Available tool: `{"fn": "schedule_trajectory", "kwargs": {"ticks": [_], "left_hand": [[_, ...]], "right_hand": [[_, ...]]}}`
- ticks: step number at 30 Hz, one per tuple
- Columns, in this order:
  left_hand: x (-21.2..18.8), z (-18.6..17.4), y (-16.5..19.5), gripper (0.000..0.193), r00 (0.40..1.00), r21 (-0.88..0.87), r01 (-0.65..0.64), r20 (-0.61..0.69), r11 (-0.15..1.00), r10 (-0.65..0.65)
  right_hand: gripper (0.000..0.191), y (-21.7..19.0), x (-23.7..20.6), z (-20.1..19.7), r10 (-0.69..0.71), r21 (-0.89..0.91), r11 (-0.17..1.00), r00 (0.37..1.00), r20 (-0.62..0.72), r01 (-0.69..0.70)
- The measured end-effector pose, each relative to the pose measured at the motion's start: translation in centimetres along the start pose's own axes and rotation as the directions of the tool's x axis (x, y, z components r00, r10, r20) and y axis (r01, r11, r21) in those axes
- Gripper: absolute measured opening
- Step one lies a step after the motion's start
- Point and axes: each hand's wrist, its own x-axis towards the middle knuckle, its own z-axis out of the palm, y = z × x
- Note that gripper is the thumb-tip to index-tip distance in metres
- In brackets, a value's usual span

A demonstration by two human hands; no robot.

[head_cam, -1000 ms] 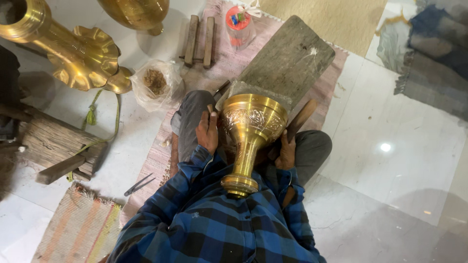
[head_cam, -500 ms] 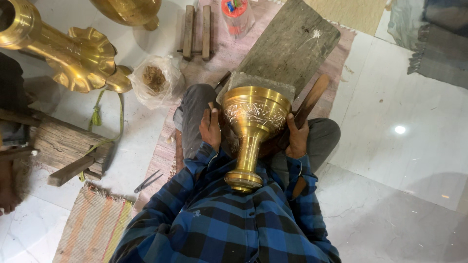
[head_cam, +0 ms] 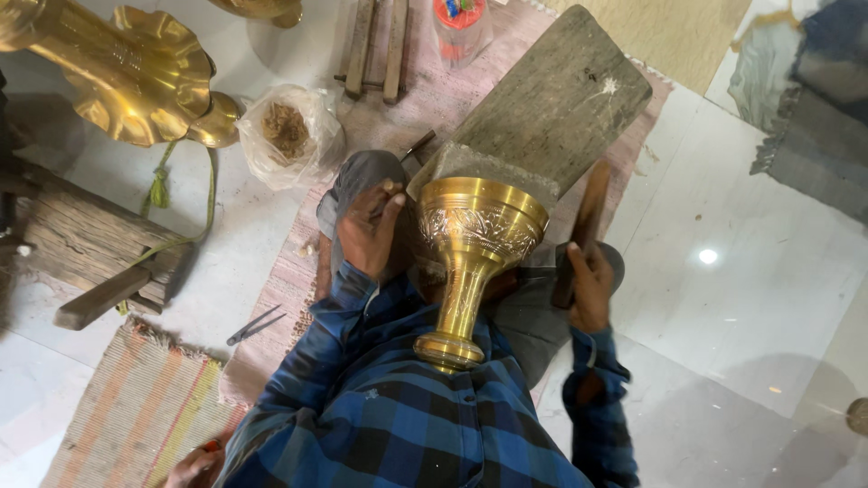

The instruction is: The person sits on the floor holding a brass vase between their legs and engraves a decorative pattern into its surface. They hold a punch against the metal with one hand and strike it with a wooden mallet in the other, rotating the vase to work around the rim.

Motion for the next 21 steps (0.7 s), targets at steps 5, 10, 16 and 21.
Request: {"fn": "schedule_trajectory", "kwargs": {"ticks": [5, 10, 16, 21], "left_hand": [[1.0, 2.2, 0.7, 0.021, 0.900, -0.494, 0.433, 0.291, 0.754, -0.326], [0.8, 6.0, 1.3, 0.032, 0.872, -0.689, 0.489, 0.390, 0.535, -0.296], [-0.9, 7.4, 2.8, 0.035, 0.892, -0.706, 0.438, 0.264, 0.556, -0.367], [-1.3, 8.3, 3.2, 0.046, 0.888, -0.688, 0.422, 0.181, 0.591, -0.423]], "right_hand": [[0.033, -5.7, -0.1, -3.3, -0.252, -0.256, 0.928, 0.963, 0.097, 0.269], [0.057, -13.3, -0.9, -2.3, -0.355, -0.657, 0.465, 0.805, 0.476, 0.594], [0.064, -19.5, -0.6, 0.2, -0.289, -0.674, -0.144, 0.621, 0.729, 0.725], [0.066, -23.5, -0.4, 3.7, -0.217, -0.518, -0.553, 0.487, 0.846, 0.652]]}}
